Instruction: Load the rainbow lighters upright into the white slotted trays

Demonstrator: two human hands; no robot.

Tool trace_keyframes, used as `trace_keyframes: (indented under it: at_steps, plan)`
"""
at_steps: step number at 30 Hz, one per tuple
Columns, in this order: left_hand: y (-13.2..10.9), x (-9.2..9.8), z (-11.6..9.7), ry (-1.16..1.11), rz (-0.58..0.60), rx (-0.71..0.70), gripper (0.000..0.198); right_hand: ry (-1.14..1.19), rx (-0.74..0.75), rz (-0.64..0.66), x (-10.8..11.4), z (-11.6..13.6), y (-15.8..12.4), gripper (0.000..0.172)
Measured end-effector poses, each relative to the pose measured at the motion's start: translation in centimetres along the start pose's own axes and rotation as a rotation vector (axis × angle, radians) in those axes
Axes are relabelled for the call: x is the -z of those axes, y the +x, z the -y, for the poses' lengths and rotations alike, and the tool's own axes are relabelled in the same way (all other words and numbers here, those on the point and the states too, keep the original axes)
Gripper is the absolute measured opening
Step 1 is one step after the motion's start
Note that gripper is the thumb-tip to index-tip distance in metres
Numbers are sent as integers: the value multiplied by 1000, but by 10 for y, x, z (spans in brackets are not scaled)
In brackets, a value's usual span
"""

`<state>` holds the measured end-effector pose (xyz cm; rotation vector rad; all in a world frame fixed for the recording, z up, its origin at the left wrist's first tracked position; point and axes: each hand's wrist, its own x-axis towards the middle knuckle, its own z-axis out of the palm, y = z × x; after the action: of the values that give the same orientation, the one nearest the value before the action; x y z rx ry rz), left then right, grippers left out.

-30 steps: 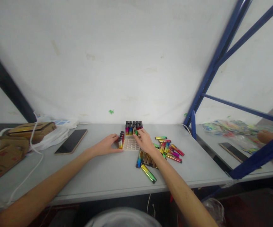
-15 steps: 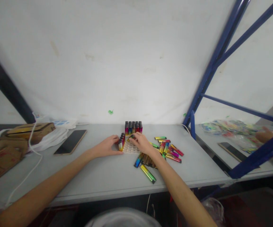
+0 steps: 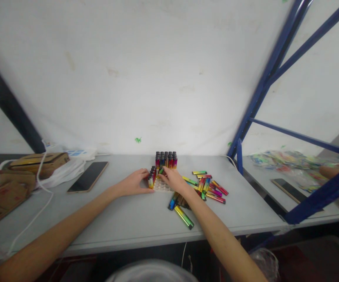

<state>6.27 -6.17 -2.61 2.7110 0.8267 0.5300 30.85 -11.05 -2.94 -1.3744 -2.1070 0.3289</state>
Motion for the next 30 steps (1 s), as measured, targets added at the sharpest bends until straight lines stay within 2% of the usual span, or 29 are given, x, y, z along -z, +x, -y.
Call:
trace_keyframes:
  at_steps: [5, 8, 12, 15, 18, 23, 28, 30]
  plan:
    - [0, 1, -2, 2, -1, 1, 60, -76, 51, -10, -12, -5, 8, 16]
    - [0, 2, -2, 12, -2, 1, 59, -133, 77, 0, -11, -4, 8, 15]
    - [1, 2, -1, 15, -1, 1, 62, -122, 111, 2, 9, -3, -2, 17]
    - [1, 2, 0, 16, -3, -5, 61, -62, 86, -28, 32, -9, -12, 21]
    - [1, 4, 1, 25, -19, 6, 59, -29, 46, 7, 52, -15, -21, 22]
    - [0, 12, 10, 39, -46, 62, 55, 154, -37, 196, 67, -11, -31, 28]
    - [-3, 20, 24, 61, -43, 99, 56, 309, 25, 485, 68, -1, -35, 34]
    - [-4, 22, 28, 61, -41, 108, 56, 308, 53, 555, 68, 0, -35, 39]
